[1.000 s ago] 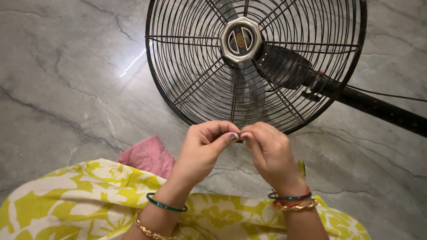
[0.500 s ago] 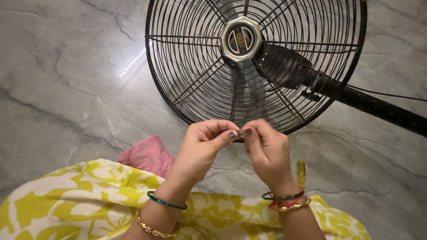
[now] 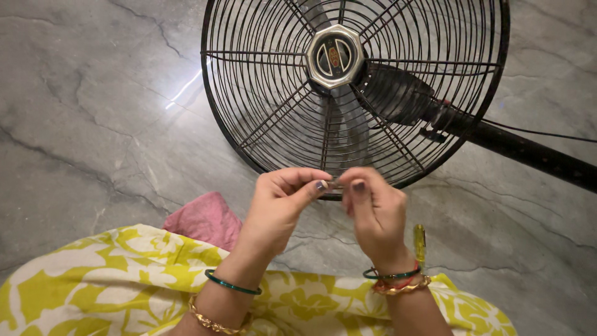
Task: The person uses a screwdriver to tighten screws on the front grill of a standing fan. They rotate the fan to access different screw locations and continue tightening throughout the clip.
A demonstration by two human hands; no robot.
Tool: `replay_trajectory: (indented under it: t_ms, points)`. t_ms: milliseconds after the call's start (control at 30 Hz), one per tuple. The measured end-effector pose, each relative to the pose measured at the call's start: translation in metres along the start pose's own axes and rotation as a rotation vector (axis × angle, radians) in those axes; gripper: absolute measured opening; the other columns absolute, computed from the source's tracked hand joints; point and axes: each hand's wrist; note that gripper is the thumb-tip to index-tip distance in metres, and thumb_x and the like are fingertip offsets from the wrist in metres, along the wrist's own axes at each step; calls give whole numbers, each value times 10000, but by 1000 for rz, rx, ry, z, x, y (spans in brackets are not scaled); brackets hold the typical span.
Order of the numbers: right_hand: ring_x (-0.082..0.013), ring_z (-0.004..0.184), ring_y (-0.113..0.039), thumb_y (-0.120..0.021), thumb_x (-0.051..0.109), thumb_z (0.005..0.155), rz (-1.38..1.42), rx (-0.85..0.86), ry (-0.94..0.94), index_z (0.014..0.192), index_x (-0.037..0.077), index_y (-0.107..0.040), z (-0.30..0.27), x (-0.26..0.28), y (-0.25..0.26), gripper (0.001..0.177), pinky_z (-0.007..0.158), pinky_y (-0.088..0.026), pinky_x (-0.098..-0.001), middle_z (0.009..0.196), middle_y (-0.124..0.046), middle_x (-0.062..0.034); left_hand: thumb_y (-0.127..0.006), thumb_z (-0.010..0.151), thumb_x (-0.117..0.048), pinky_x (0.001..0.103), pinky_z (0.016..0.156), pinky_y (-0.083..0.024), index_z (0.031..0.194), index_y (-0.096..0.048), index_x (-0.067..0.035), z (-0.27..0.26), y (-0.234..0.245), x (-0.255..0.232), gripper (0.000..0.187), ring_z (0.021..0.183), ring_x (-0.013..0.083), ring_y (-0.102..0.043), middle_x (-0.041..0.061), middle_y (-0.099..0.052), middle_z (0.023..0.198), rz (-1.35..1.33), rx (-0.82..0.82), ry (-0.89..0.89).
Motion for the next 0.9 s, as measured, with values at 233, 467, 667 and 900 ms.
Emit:
replay_trajectory:
  t_ms: [233,467,667,900]
  points:
    - [-76,673,-688,-709,43,953,-115,-58,238,1021,26,-654,-1,2,-5,88,625,-543,-229,800,-711,-50,-671,951,39,253,827,-572,1075,-743,91,0,1,-1,152,877,117,-704,102,-768,975,-9,9,-17]
    - [-110,621,-680,-708,45,925,-130,-67,244,1054,10,-667,-1,0,-4,140,595,-526,-237,745,-683,-52,-671,949,37,243,812,-563,1072,-746,74,1,2,-3,148,872,113,-707,92,-769,965,0,-10,-21]
    - [-101,604,-648,-683,12,986,-120,-98,202,1027,29,-717,-3,-1,-4,55,578,-507,-238,766,-705,-52,-677,953,41,243,813,-560,1077,-750,79,1,1,-2,149,873,109,-697,91,-766,971,-1,-5,-25]
    - [-83,710,-708,-703,6,962,-109,-88,319,1047,9,-695,1,2,-7,86,641,-554,-229,860,-736,-61,-676,951,31,241,817,-563,1073,-745,74,1,3,-1,147,873,110,-701,86,-764,962,-13,-12,-19]
Point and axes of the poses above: each hand's wrist, its own z-axis towards the middle knuckle, its own y-axis out of the back of the hand, x = y × z
